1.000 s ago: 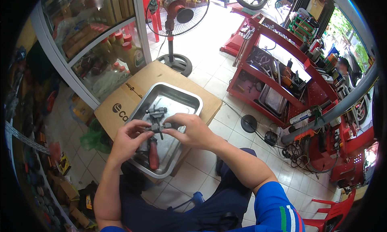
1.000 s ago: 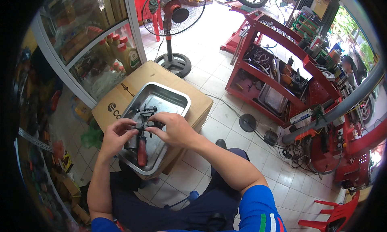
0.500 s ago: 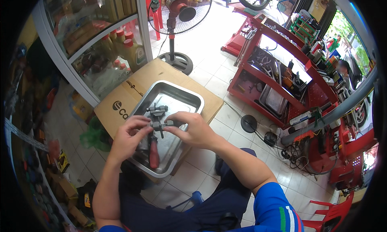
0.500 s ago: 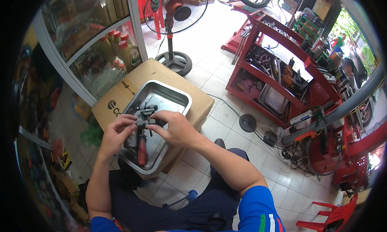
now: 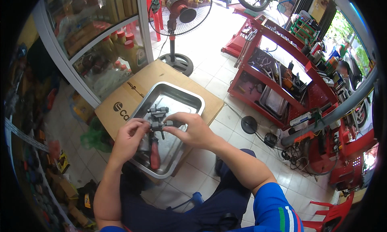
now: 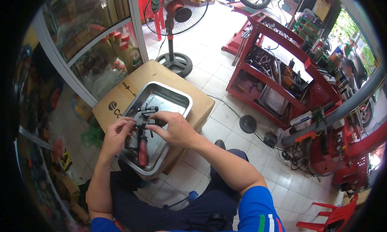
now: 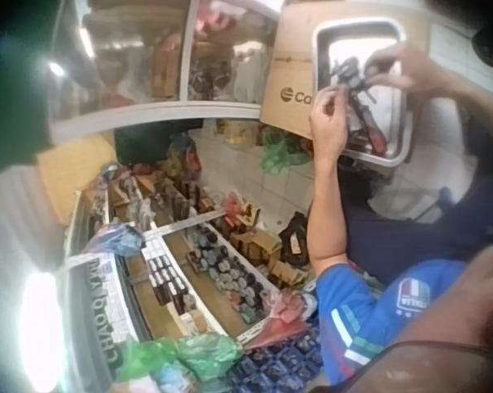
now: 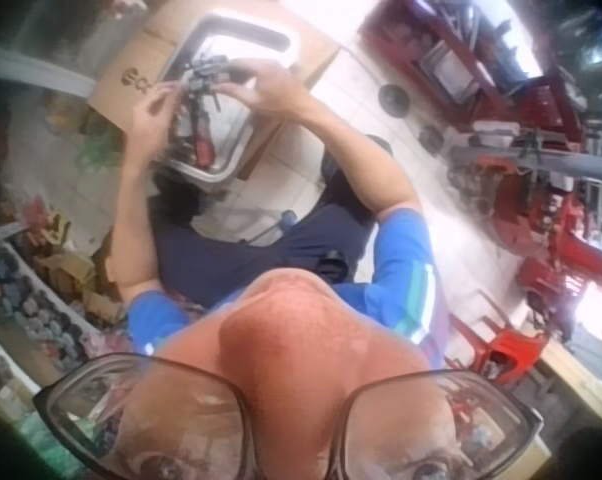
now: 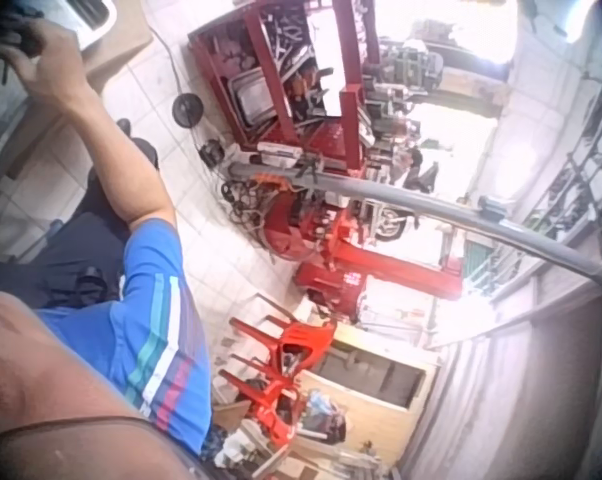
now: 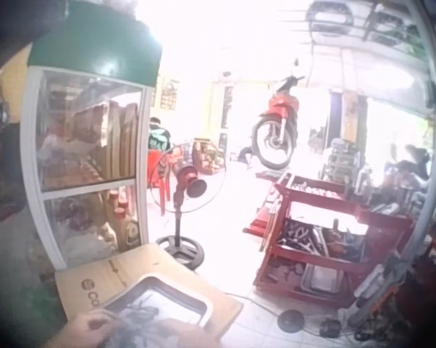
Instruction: The person is holding a metal camshaft over a metal tray and turning it with their hands to inspect the surfaces. They align a small metal piece onto the camshaft and rotate the assembly to check the fit of the components.
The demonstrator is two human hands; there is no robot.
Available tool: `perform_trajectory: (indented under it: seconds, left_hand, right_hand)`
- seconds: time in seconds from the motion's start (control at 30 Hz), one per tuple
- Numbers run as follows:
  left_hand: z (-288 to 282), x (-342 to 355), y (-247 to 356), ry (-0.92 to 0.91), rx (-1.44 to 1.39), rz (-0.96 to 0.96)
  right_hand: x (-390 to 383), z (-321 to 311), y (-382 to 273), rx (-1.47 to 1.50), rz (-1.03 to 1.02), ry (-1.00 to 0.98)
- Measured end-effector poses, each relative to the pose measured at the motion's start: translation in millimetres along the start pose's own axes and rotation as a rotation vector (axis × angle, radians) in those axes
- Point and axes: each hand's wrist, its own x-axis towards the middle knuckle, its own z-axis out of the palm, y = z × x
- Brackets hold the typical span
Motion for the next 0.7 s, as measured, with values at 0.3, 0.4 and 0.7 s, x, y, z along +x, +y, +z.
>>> perform_trajectory:
  seconds: [0.3,0.4,0.7]
  left_hand:
    - [2.2,1.9,0.2,-0.061,0.005,0.044]
    - [9.1,-1.6,0.3,-0.019,-0.188,0.098]
    - [8.2,-0.3,-3.4,-0.037,-0.264,0.039]
  right_hand:
    - [-4.1,-3.4,0.8,-0.024,-0.004,-0.004]
    - [-4.1,-5.3,-2.0,-0.049,-0.028,-0.033]
    - [-3.0,-4.5,-3.9,-0.037,-0.029,-0.035]
